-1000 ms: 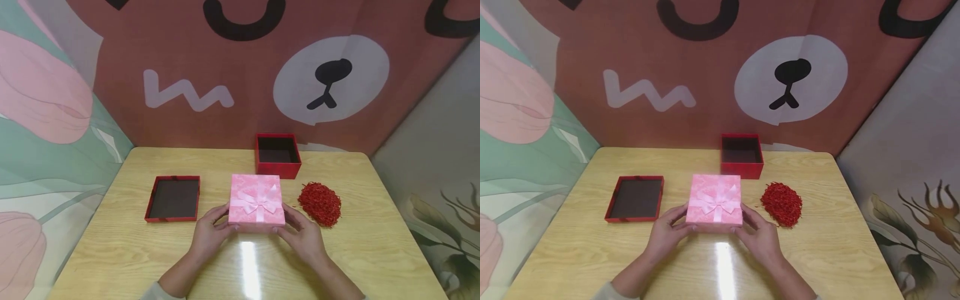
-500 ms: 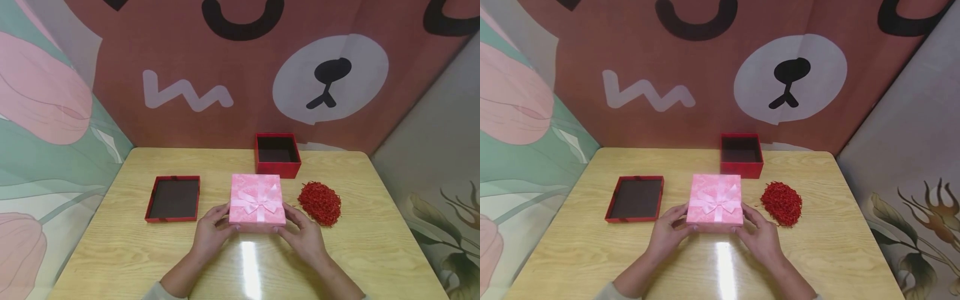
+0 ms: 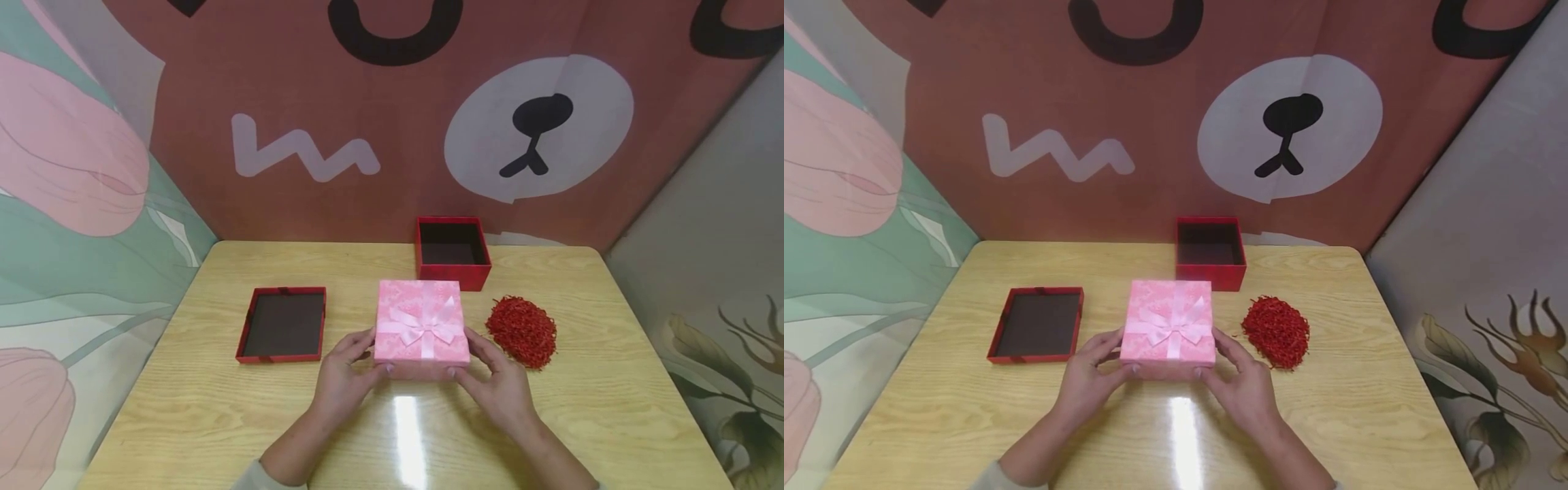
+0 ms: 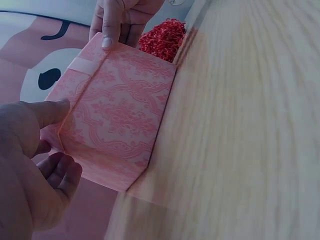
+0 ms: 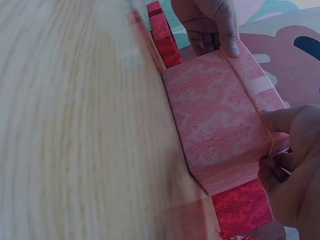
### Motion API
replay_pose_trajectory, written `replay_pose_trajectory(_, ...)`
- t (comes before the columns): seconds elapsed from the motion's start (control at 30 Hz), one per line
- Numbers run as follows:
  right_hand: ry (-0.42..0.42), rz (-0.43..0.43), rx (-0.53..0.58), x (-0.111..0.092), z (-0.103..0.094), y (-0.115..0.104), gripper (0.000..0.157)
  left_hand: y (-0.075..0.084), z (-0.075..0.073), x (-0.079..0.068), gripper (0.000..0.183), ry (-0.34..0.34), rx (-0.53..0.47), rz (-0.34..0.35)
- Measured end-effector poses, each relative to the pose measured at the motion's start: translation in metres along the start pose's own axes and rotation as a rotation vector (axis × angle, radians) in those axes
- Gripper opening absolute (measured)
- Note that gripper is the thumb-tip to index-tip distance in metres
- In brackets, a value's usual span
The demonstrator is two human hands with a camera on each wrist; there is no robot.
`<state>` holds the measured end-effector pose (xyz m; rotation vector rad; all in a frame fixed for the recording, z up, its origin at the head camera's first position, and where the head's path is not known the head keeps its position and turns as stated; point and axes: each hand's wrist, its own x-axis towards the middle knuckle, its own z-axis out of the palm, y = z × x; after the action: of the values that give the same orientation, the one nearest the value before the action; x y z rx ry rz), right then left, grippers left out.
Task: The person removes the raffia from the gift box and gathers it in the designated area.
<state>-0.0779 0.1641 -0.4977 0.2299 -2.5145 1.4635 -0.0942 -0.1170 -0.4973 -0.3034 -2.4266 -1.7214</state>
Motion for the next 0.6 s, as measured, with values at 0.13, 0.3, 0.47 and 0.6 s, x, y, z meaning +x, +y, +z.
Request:
replay_pose_trajectory(0.13,0.018,-0.023,0.017,0.001,-0.001,-0.005,0.075,0.005,-0.004,0.001,0.066,0.008,0.029,0.01)
replay_pose_trajectory(0.3,0.04,-0.054,0.071,0.004,-0.003,-0.013,0.074,0.01,-0.007,0.003,0.068,0.014,0.034,0.041)
replay_pose_trajectory(0.47,0.041,-0.089,0.112,0.007,-0.003,-0.018,0.073,0.014,-0.01,0.005,0.069,0.021,0.016,0.052)
replay_pose_trajectory(0.6,0.044,-0.108,0.162,0.008,-0.001,-0.02,0.074,0.016,-0.013,0.005,0.069,0.031,-0.015,0.068)
